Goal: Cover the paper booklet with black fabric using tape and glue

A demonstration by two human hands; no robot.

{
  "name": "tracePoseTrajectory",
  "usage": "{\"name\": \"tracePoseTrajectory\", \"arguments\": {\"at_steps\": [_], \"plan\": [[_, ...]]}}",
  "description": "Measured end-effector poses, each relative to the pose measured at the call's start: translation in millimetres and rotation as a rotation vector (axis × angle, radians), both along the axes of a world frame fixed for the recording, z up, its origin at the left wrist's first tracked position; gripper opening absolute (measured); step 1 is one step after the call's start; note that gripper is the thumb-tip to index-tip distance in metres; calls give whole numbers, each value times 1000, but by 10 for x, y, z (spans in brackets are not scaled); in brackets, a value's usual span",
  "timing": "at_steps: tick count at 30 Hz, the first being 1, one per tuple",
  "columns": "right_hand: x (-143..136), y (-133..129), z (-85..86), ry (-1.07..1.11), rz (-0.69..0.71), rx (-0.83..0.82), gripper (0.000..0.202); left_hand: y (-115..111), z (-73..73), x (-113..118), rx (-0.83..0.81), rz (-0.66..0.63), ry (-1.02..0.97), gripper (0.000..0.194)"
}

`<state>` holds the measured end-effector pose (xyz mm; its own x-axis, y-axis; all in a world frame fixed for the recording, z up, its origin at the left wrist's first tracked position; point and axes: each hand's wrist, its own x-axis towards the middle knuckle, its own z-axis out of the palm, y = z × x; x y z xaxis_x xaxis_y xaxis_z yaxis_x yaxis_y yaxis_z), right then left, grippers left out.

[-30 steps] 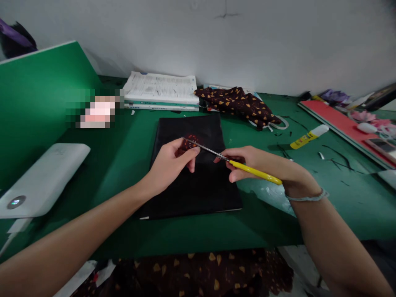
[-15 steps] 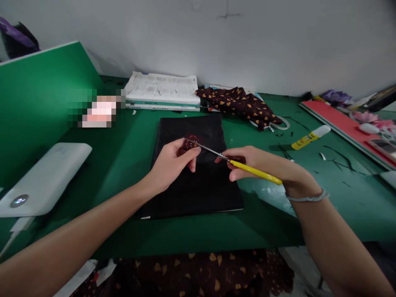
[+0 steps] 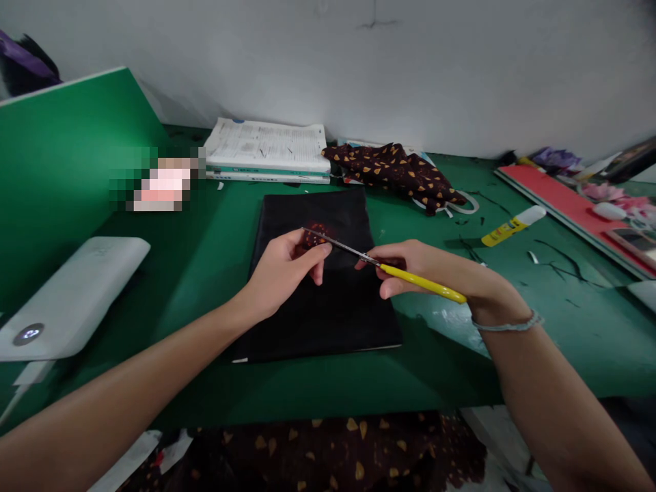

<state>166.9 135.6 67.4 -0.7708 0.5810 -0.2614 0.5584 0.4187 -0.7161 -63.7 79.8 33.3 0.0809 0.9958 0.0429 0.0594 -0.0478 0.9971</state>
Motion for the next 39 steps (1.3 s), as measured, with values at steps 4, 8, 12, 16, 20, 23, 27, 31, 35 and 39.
{"name": "tracePoseTrajectory", "arguments": {"at_steps": [4, 8, 12, 16, 20, 23, 27, 31, 35, 39], "plan": [[-1, -8, 10, 0, -4, 6, 55, 0, -3, -2, -3, -1, 3, 17], [-4, -14, 23, 4, -4, 9, 57, -1, -6, -1, -4, -5, 4, 17], [-9, -22, 33, 10, -5, 9, 56, 0, -6, -4, 1, -9, 16, 19], [-9, -27, 44, 8, -7, 6, 53, -2, -3, -8, 1, -11, 30, 20], [14, -3, 42, -22, 4, 25, 53, -3, 6, -9, -17, -6, 48, 19], [35, 20, 36, -39, 8, 46, 57, 2, 13, -13, -13, 14, 55, 19], [38, 21, 38, -32, 2, 44, 58, 9, 12, -22, 0, 29, 59, 20], [32, 10, 46, -30, 1, 36, 56, 7, 10, -26, 3, 26, 75, 24], [44, 20, 36, -42, -2, 13, 60, 0, 15, -31, 0, 7, 82, 24], [58, 38, 26, -64, 4, 6, 60, -3, 13, -45, 4, -14, 80, 23]]}}
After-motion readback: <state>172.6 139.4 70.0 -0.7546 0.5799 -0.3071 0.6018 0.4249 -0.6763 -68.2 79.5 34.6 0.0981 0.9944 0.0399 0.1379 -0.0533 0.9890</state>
